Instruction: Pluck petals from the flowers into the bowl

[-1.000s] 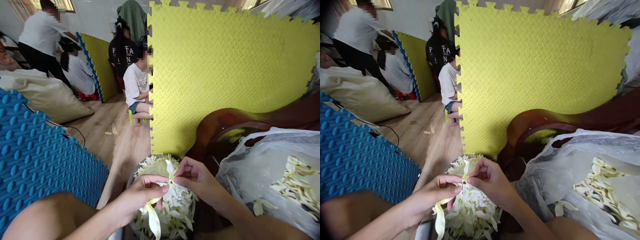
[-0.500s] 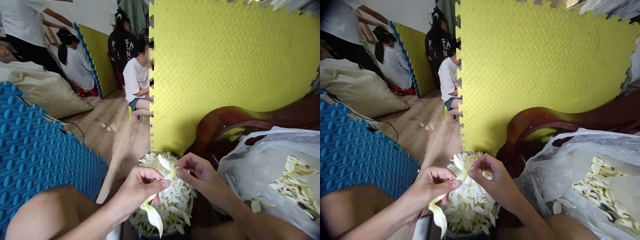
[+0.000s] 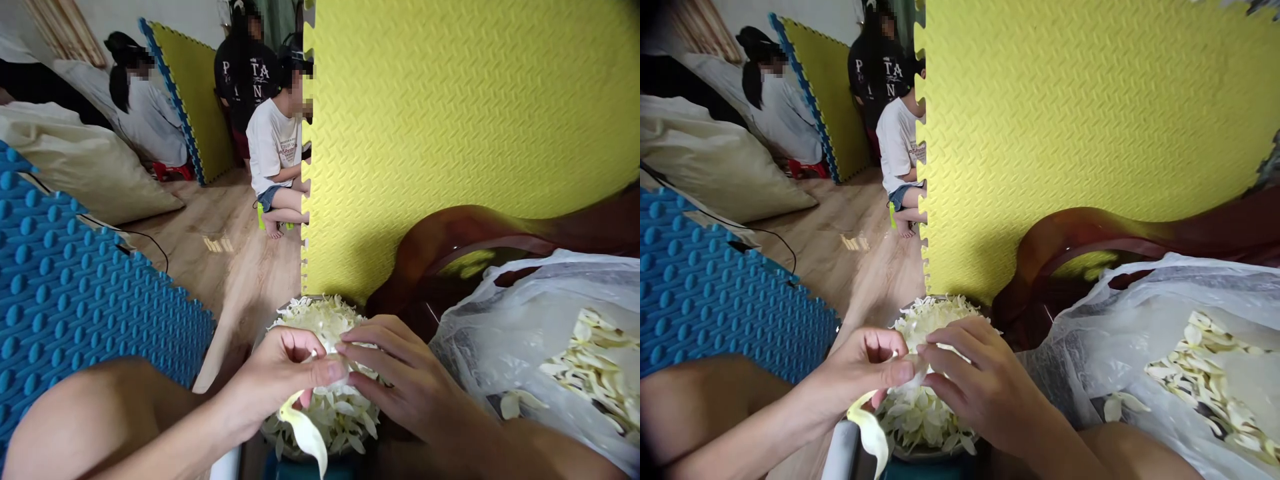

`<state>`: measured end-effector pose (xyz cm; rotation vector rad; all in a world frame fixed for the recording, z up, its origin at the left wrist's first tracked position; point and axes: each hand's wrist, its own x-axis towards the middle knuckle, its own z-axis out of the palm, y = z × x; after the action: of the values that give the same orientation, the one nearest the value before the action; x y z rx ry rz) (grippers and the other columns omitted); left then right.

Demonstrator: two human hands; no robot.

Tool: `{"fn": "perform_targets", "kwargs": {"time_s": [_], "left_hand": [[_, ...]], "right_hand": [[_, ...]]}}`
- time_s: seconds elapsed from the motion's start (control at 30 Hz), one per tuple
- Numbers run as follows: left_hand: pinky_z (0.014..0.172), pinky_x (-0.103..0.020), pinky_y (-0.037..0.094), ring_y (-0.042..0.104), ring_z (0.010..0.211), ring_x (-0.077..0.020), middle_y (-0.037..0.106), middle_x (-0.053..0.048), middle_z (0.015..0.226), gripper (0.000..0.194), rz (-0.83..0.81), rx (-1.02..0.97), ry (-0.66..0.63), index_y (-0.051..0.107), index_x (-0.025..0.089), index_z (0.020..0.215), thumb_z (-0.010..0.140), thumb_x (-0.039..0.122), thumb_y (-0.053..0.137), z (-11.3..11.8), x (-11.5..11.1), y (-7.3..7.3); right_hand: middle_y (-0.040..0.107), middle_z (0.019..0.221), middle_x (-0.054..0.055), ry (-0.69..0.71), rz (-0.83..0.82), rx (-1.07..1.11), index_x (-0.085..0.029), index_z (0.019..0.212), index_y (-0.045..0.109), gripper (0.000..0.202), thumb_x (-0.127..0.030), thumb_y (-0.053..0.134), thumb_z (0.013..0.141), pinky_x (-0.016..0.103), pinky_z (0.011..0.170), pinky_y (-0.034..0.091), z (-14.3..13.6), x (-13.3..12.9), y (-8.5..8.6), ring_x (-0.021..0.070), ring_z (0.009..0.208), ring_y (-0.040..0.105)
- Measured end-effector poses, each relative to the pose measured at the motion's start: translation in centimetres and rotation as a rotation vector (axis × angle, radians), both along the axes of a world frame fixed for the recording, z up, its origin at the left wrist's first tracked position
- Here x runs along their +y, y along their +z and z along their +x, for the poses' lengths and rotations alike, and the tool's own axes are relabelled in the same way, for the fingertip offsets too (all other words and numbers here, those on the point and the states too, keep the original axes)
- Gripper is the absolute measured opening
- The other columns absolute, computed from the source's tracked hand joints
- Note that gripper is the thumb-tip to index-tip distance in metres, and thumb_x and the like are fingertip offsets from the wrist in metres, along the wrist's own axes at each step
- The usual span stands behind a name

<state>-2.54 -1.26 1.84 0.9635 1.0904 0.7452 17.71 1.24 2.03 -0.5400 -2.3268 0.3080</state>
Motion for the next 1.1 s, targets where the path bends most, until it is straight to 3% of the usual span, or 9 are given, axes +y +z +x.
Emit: {"fn": "perform_targets", "kwargs": {"time_s": [0.1,0.17,0.27,0.4,0.5,0.67,0.83,0.93,1.1], "left_hand": [[0.039,-0.017,0.018,0.032,0.038,-0.0041,0.045,0.006,0.038,0.048,-0.011,-0.037,-0.035,0.058,0.015,0.059,0.058,0.059,0.077,0.1,0.1,-0.1],[0.040,-0.018,0.020,0.031,0.038,-0.0044,0.043,0.007,0.038,0.046,0.022,-0.006,-0.024,0.056,0.016,0.058,0.060,0.057,0.077,-0.2,0.4,0.2],[0.042,-0.018,0.024,0.034,0.040,-0.0057,0.044,0.007,0.040,0.038,0.132,0.201,0.025,0.057,0.016,0.061,0.066,0.050,0.075,-1.2,1.3,1.0],[0.044,-0.019,0.025,0.036,0.044,-0.0073,0.045,0.006,0.045,0.037,0.329,0.551,0.157,0.059,0.015,0.062,0.071,0.049,0.070,-3.0,2.6,2.1],[0.046,-0.021,0.027,0.038,0.046,-0.0085,0.046,0.005,0.047,0.039,0.396,0.665,0.163,0.058,0.016,0.061,0.073,0.052,0.066,-3.4,3.7,1.6],[0.049,-0.023,0.030,0.043,0.047,-0.0115,0.052,0.003,0.044,0.040,0.397,0.743,-0.153,0.060,0.016,0.057,0.071,0.054,0.066,-2.3,7.2,-2.0],[0.048,-0.024,0.030,0.047,0.046,-0.0128,0.053,0.002,0.046,0.037,0.336,0.676,-0.347,0.061,0.016,0.060,0.067,0.051,0.069,-2.0,9.9,-5.3],[0.049,-0.025,0.031,0.049,0.047,-0.0135,0.053,0.002,0.048,0.034,0.314,0.668,-0.301,0.060,0.016,0.064,0.070,0.049,0.066,-2.7,10.4,-5.9],[0.054,-0.027,0.034,0.051,0.058,-0.0164,0.057,-0.001,0.057,0.033,0.274,0.656,-0.136,0.062,0.017,0.070,0.080,0.046,0.052,-3.7,11.5,-5.8]], "right_hand": [[0.068,0.094,0.007,0.001,-0.222,0.168,-0.016,0.095,0.066,0.010,-0.014,0.057,0.091,0.030,0.077,0.051,-0.6,-0.3,-0.5,0.0171,0.085,0.061],[0.068,0.084,0.004,-0.137,-0.455,0.346,-0.017,0.087,0.067,0.014,-0.021,0.055,0.093,0.026,0.071,0.051,-0.7,-0.1,-0.6,0.0152,0.078,0.063],[0.068,0.079,0.003,-0.446,-0.719,0.662,-0.019,0.081,0.067,0.019,-0.034,0.059,0.090,0.025,0.068,0.050,0.0,1.4,-1.1,0.0148,0.073,0.062],[0.065,0.081,0.003,-0.636,-0.841,0.864,-0.018,0.078,0.064,0.024,-0.042,0.066,0.081,0.027,0.061,0.048,1.8,4.2,-2.2,0.0133,0.062,0.055],[0.064,0.078,0.003,-0.655,-0.826,0.682,-0.018,0.078,0.064,0.022,-0.040,0.063,0.080,0.027,0.054,0.042,2.5,5.6,-3.1,0.0132,0.056,0.050],[0.064,0.070,0.005,-0.488,-0.719,-0.090,-0.015,0.074,0.066,0.030,-0.033,0.048,0.089,0.028,0.060,0.037,1.0,6.0,-5.5,0.0181,0.065,0.054],[0.062,0.061,0.004,-0.424,-0.702,-0.296,-0.015,0.067,0.062,0.036,-0.027,0.040,0.093,0.026,0.058,0.037,-0.5,6.9,-8.3,0.0168,0.060,0.056],[0.062,0.060,0.002,-0.417,-0.745,-0.314,-0.016,0.071,0.062,0.038,-0.028,0.036,0.096,0.024,0.056,0.039,-0.3,7.6,-8.7,0.0159,0.057,0.056],[0.065,0.074,0.004,-0.439,-0.703,-0.319,-0.017,0.075,0.060,0.034,-0.033,0.040,0.096,0.026,0.065,0.039,0.2,7.7,-7.1,0.0181,0.070,0.058]]}}
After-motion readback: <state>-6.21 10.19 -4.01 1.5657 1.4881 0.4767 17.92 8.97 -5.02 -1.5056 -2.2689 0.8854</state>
